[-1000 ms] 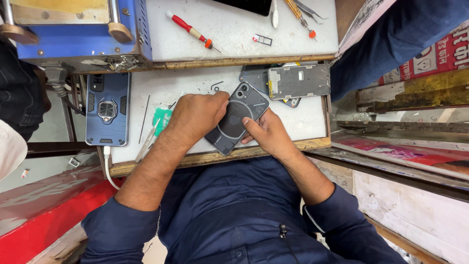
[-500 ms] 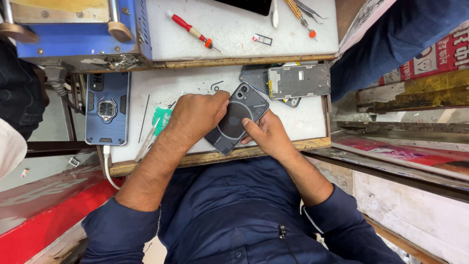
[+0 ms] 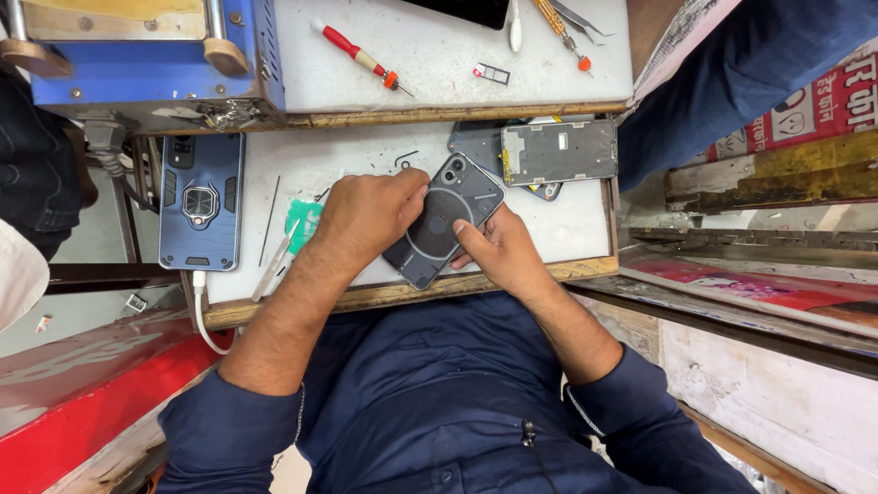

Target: The person handles a disassembled smartphone, aligns and presses the back cover, wipes the surface with a cloth, and briefly uses another phone. The person then repositions the device and continues adjusting the back cover.

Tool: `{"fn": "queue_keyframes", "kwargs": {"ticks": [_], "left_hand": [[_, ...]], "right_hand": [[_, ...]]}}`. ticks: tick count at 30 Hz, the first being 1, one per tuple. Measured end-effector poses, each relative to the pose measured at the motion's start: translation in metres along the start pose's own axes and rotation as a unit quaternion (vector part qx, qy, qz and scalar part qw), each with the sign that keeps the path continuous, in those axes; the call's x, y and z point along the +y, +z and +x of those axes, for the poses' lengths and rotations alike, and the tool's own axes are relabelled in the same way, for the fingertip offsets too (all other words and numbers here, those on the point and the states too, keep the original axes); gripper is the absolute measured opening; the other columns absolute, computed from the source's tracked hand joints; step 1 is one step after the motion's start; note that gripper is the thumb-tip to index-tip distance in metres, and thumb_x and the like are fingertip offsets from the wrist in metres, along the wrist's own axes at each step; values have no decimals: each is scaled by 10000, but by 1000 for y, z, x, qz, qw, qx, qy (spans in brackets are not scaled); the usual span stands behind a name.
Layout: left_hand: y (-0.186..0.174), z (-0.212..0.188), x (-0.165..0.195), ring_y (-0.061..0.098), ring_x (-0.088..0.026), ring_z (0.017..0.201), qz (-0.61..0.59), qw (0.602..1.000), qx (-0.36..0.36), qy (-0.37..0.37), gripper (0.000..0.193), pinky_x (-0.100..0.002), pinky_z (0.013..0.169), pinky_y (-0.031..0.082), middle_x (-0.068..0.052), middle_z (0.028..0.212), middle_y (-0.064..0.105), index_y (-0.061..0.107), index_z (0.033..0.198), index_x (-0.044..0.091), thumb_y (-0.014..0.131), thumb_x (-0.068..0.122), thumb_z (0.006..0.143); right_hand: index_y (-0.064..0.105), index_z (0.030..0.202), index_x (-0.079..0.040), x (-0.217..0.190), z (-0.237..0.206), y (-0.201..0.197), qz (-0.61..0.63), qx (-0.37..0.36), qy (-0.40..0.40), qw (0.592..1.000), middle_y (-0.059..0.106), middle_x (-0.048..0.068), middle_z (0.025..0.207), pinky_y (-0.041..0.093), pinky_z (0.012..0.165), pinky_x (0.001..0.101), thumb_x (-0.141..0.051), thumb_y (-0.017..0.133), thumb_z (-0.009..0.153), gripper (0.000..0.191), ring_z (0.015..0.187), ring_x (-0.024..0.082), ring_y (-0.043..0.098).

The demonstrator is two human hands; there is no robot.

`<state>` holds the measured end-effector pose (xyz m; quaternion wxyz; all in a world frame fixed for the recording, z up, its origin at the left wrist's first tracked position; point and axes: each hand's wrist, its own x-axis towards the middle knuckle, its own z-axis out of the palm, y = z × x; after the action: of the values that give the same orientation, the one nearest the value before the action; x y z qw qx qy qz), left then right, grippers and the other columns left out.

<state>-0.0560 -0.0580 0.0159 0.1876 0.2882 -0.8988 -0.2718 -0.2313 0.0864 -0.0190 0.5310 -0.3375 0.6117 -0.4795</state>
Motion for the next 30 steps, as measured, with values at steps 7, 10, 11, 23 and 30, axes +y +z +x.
{"fn": "queue_keyframes", "kwargs": {"ticks": [7,10,11,23,30], "left_hand": [[-11,-16,-1,721,-339,741,-71,997,22,16,249,-449,633,572,-138,857,747,741,1135,99,678,127,896],[-10,-15,-2,733,-320,730,-106,994,20,-15,231,-426,631,583,-127,861,752,763,1091,103,695,151,876],[-8,-13,-2,738,-312,719,-116,993,21,-28,215,-420,626,586,-120,852,755,771,1065,105,703,166,871],[2,-15,3,757,-264,674,-120,986,48,-107,118,-373,631,600,-98,761,757,784,955,107,726,179,882],[9,-15,5,763,-242,675,-123,981,73,-131,115,-352,626,603,-93,767,760,787,917,96,756,192,860]], "right_hand": [[463,1291,74,1,0,0,11,-11,-17,1000,674,146,1106,668,639,276,-83,559,1024,324,873,150,732],[466,1285,76,2,-1,-1,-5,-15,-13,1000,684,151,1095,668,638,275,-86,559,1027,319,860,154,739],[468,1283,77,2,-1,-1,-7,-13,-9,1000,688,155,1084,668,637,275,-86,560,1027,317,847,157,740],[471,1257,89,1,-1,-1,-16,-12,-10,1000,698,155,1041,668,639,274,-90,563,1026,307,809,159,744],[474,1251,85,3,0,-1,-13,-8,-16,1000,698,143,1026,667,632,275,-85,564,1024,298,797,161,745]]}}
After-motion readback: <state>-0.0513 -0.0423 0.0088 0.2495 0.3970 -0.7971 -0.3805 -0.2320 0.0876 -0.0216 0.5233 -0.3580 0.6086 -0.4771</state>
